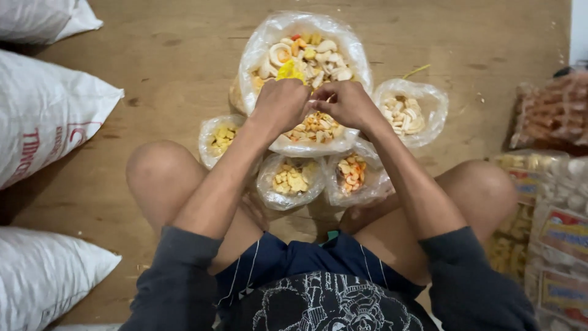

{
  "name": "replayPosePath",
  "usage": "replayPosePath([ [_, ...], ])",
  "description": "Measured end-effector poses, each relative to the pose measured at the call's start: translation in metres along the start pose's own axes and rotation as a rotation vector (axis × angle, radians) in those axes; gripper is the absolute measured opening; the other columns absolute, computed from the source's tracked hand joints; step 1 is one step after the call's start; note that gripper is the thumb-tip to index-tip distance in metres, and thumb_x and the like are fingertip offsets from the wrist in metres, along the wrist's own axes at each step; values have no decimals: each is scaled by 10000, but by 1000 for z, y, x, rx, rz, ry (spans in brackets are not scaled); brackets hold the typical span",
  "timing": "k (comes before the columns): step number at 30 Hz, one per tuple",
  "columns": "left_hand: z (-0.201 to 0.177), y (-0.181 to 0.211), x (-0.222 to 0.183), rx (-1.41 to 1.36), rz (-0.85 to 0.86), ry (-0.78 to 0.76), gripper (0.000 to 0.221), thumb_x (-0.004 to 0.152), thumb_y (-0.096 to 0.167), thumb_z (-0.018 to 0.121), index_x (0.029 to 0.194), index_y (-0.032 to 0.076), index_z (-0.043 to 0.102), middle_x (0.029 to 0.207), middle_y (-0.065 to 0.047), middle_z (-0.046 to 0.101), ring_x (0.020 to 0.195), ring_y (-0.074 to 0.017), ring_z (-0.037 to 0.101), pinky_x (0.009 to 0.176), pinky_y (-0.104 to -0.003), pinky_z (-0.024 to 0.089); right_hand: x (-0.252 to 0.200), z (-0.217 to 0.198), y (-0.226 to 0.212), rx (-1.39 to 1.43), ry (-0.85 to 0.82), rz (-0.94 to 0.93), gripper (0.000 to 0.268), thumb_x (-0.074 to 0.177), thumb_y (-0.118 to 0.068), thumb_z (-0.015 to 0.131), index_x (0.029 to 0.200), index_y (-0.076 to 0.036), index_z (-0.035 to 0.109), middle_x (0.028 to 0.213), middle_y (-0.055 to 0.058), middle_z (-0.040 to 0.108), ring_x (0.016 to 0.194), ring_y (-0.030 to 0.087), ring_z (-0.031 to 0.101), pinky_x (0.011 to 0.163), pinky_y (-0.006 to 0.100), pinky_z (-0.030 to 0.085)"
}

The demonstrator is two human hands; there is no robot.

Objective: Sorting different types of crackers and snacks from a large central bag into smaller individual bags by hand.

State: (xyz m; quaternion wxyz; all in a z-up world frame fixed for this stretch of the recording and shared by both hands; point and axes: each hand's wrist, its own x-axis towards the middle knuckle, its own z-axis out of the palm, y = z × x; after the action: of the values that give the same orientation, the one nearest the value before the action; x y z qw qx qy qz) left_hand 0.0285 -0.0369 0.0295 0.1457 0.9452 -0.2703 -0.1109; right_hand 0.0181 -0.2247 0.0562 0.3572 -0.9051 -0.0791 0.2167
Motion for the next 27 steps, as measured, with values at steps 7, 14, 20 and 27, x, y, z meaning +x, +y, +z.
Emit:
replayPosePath([
  [7,-8,20,5,-75,86,-71,212,940,245,657,1034,105,786,989,-175,761,993,-430,732,833,-586,569,-18,-40,44,-191,-77,56,213,873,-279,742,1050,-168,782,1003,95,786,1038,374,724,930,513,543],
  [14,27,5,12,120,89,-86,246,933,323,668,1014,122,785,974,-131,757,967,-376,735,883,-558,511,-10,-81,171,-572,41,324,276,854,-373,725,1098,-264,796,1011,80,778,1008,398,722,858,543,582],
  [20,30,3,12,125,66,-67,245,918,315,663,974,107,778,954,-136,752,940,-380,729,871,-564,504,15,-33,146,-571,233,33,326,837,-250,797,1160,-214,787,1047,139,701,1032,409,691,826,519,586],
  [27,15,6,-6,119,48,-55,256,896,333,642,967,131,783,954,-104,755,942,-359,735,855,-545,513,60,27,131,-811,428,-136,399,775,-332,855,1111,-140,759,1119,88,493,1104,340,458,849,468,456],
])
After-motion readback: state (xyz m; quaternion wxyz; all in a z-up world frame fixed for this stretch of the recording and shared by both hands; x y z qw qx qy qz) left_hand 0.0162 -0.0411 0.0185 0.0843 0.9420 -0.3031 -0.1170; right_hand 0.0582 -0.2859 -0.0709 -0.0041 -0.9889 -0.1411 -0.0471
